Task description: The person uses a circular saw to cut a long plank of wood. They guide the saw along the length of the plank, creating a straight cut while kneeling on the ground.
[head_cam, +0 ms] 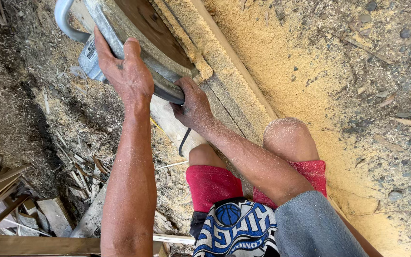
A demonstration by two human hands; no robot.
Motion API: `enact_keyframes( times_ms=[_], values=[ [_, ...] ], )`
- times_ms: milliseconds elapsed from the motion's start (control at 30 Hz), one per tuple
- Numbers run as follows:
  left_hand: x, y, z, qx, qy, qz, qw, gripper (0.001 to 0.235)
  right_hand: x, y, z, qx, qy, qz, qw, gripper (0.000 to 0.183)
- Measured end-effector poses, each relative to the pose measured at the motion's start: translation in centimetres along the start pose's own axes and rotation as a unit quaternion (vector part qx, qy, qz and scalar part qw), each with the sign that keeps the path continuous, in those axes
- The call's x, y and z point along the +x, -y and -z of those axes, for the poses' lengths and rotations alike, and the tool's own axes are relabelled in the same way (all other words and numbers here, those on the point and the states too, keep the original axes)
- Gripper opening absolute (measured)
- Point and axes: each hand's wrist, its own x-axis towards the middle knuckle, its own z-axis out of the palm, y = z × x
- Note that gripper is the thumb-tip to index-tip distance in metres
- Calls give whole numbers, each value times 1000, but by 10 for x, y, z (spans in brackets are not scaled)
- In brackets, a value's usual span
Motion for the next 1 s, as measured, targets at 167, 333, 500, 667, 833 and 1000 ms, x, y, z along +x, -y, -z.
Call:
enact_keyframes(
  times_ms=[167, 333, 500, 667, 833, 1000],
  values=[
    [-1, -12, 6, -31, 13, 21, 999, 72, 3, 0, 0, 9, 10, 8, 1000, 55],
    [-1, -41, 6, -30, 4, 88, 996, 75, 6, -3, 6, 14, 54, 7, 998, 52],
    [2, -50, 0, 9, 0, 74, 997, 77, 6, 0, 13, 37, 68, -4, 997, 48],
    [-2, -41, -10, -14, -18, 49, 999, 76, 25, -8, 21, 21, 47, -9, 999, 48],
    [2, -42, -28, -57, -46, 63, 995, 77, 16, -10, 18, 5, 44, 18, 999, 49],
    [-7, -45, -35, -80, -38, 47, 995, 80, 16, -11, 30, -50, 66, -33, 996, 51]
  ],
)
